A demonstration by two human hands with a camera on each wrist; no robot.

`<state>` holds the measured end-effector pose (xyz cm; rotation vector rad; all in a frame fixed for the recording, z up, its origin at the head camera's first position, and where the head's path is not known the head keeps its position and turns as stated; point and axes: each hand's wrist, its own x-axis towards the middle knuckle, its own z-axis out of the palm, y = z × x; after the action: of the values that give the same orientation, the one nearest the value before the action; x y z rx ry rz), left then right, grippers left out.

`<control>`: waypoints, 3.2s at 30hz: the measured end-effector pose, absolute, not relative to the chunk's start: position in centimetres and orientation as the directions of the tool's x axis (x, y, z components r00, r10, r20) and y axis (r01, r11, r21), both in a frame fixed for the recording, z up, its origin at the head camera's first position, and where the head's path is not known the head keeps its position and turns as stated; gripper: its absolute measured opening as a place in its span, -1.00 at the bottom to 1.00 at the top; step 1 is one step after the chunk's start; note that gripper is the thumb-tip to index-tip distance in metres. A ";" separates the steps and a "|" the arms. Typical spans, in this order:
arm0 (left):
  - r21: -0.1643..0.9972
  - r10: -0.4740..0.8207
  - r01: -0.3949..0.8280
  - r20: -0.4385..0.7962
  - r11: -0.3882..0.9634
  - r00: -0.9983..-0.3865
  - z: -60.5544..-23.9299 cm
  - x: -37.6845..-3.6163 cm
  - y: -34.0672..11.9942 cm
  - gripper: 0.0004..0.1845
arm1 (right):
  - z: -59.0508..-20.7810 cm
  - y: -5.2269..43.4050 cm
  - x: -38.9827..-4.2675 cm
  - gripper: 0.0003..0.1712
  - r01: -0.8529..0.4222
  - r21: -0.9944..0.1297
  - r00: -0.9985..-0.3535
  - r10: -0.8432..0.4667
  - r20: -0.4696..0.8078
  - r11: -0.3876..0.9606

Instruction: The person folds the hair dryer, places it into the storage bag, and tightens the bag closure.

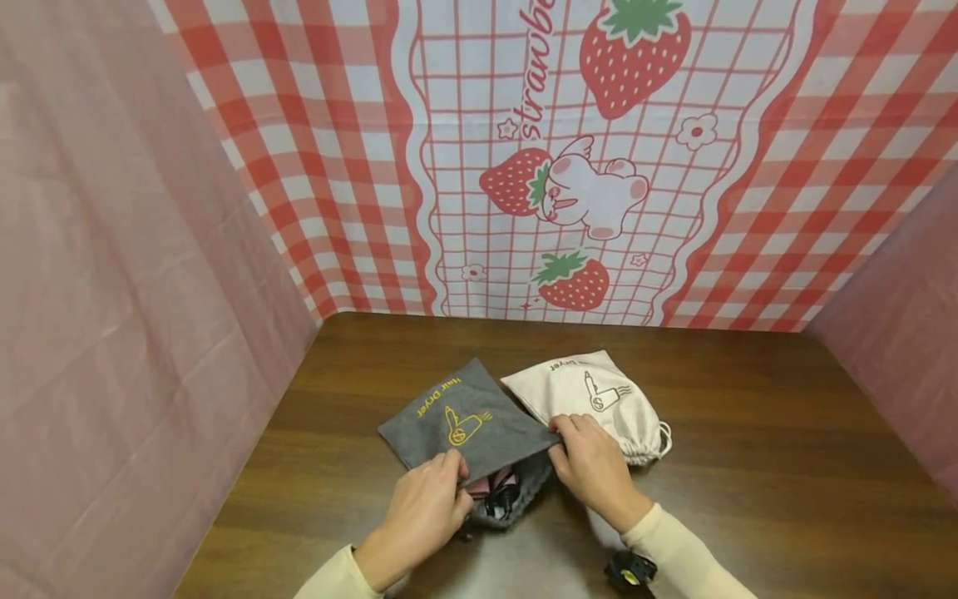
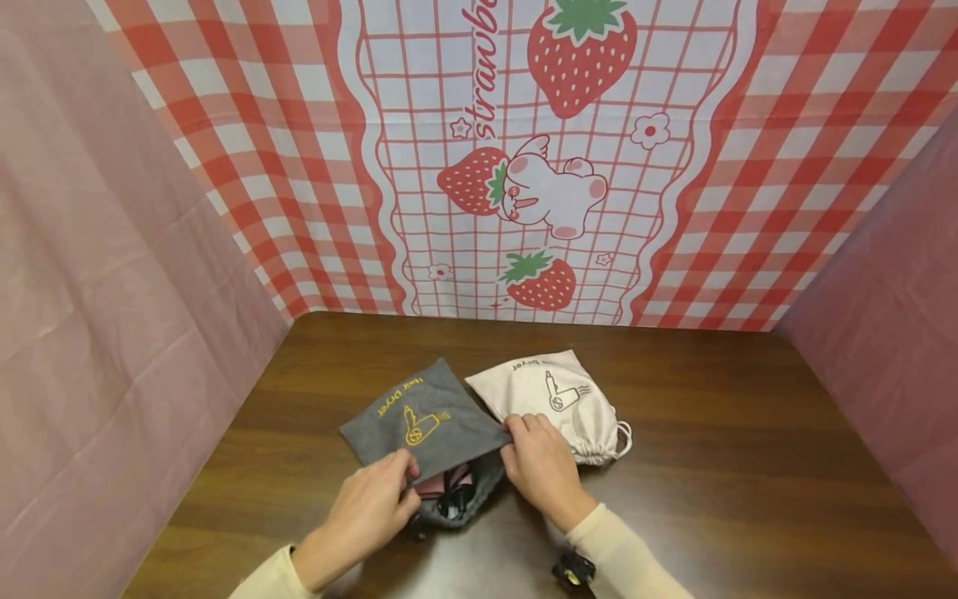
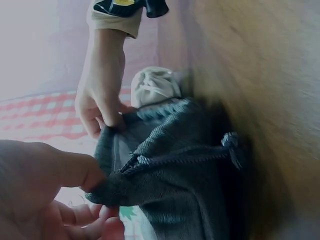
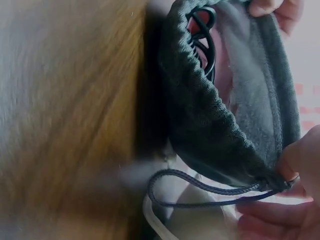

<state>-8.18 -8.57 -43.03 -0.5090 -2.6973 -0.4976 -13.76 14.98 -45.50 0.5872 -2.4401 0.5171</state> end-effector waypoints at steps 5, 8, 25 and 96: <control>0.273 0.220 0.298 0.283 0.915 -0.934 -43.5 -7.8 -9.2 -0.84 | -45.8 14.5 -13.4 -0.73 -0.434 -0.399 -0.857 -0.233 0.460 0.808; 0.310 0.203 0.264 0.216 0.913 -0.955 -43.7 -7.7 -9.5 -0.86 | -45.8 14.2 -13.3 -0.68 -0.403 -0.537 -0.903 -0.229 0.363 0.741; 0.863 0.300 0.017 -0.157 0.504 -0.941 -44.2 -8.5 -10.9 -0.78 | -45.0 14.4 -13.7 -0.67 -0.300 -0.758 -0.944 -0.295 0.149 0.579; 0.624 0.543 0.391 -0.064 0.677 -0.837 -42.6 -10.4 -19.6 -0.81 | -42.8 23.2 -14.0 -0.64 -0.486 -0.668 -0.737 -0.676 -0.034 0.563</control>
<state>-10.38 -19.64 -42.61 -0.8782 -3.0976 -1.0540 -14.03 23.18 -42.77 1.1545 -3.0247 1.1377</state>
